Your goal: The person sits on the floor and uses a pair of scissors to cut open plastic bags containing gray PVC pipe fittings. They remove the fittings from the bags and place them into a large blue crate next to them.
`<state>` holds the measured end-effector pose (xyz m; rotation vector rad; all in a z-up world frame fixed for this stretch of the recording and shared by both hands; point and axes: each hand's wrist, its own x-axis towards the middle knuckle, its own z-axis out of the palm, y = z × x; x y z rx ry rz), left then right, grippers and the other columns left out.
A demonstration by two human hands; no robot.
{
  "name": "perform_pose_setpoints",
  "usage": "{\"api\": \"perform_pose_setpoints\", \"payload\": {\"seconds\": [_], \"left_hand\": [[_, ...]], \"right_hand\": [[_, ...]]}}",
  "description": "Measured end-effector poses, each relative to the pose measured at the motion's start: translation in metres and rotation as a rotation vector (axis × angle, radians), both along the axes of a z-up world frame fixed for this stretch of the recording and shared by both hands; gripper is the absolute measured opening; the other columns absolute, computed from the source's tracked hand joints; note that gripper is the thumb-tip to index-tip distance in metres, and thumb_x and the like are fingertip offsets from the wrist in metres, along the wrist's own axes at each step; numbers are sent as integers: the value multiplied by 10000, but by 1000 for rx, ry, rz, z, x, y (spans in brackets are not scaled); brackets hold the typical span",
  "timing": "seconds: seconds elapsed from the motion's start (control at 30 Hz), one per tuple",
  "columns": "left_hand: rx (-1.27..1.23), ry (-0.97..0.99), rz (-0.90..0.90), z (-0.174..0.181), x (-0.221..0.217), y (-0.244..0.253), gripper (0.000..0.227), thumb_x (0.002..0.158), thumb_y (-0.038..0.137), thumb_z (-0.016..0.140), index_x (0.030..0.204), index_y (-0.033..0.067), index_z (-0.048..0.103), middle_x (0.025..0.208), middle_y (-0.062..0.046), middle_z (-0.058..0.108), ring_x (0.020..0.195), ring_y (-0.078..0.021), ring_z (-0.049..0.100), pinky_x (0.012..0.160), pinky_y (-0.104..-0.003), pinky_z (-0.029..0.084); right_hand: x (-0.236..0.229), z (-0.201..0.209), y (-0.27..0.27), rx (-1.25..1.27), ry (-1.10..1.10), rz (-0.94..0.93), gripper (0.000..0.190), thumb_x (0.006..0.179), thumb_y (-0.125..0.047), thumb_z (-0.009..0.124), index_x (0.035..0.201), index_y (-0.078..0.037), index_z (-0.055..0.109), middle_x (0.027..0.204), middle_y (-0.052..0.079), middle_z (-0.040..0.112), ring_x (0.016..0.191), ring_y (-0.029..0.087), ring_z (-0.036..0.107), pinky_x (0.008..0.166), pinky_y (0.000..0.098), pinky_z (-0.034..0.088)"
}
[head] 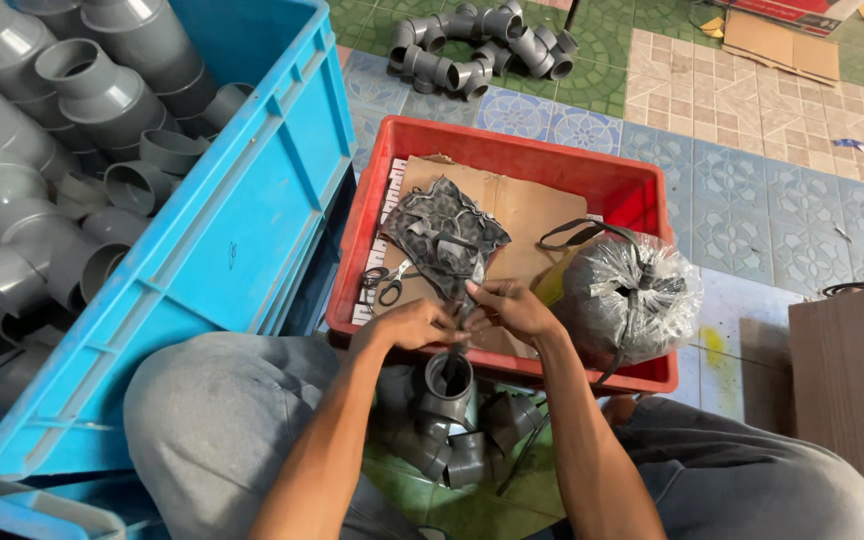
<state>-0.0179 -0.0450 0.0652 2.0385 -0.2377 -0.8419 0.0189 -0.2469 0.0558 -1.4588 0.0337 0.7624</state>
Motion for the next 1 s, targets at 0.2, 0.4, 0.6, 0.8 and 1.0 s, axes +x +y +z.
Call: {"api": "perform_pose_setpoints", "payload": {"seconds": [0.2, 0.4, 0.6, 0.8, 1.0], "left_hand": [[18, -194, 47, -13, 5, 3, 308, 870, 433, 686, 772, 144, 728, 823, -70, 736, 861, -265, 676, 771, -392, 502], [-254, -410, 345, 15, 6, 3, 343, 919, 368, 690, 838, 36, 722, 980, -99, 734, 975, -264, 690, 892, -344, 552], [-262, -458, 242, 19, -9, -8, 272, 887, 279, 735, 805, 19, 725, 1017, -107, 744, 953, -312, 690, 841, -414, 549], [-528, -301, 340, 43, -27, -18, 290, 934, 227, 703, 721, 32, 674, 791, -7, 640, 783, -113, 627, 729, -292, 557], [-707, -232, 499, 26, -32, -30, 335, 977, 238, 682, 720, 34, 614, 663, -9, 528, 649, -75, 512, 544, -214, 533]], "right_hand": [[-8, 19, -13, -289, -95, 258, 446, 869, -296, 769, 1209, -20, 682, 919, 105, 706, 763, 181, 700, 598, 249, 501], [-26, 23, 3, -150, -211, 287, 289, 852, -246, 795, 1043, -30, 789, 745, 113, 687, 652, 160, 632, 564, 254, 522], [-29, 32, 20, -209, -309, 377, 436, 799, -348, 844, 1066, -14, 756, 930, 169, 725, 904, 288, 673, 828, 409, 546], [-42, 45, 6, -99, -31, 452, 371, 816, -254, 822, 1135, -74, 766, 870, 70, 732, 776, 166, 648, 737, 298, 568], [-57, -4, 0, -17, 79, 307, 288, 901, -287, 763, 1101, -81, 764, 925, 77, 756, 862, 162, 696, 788, 328, 577]]}}
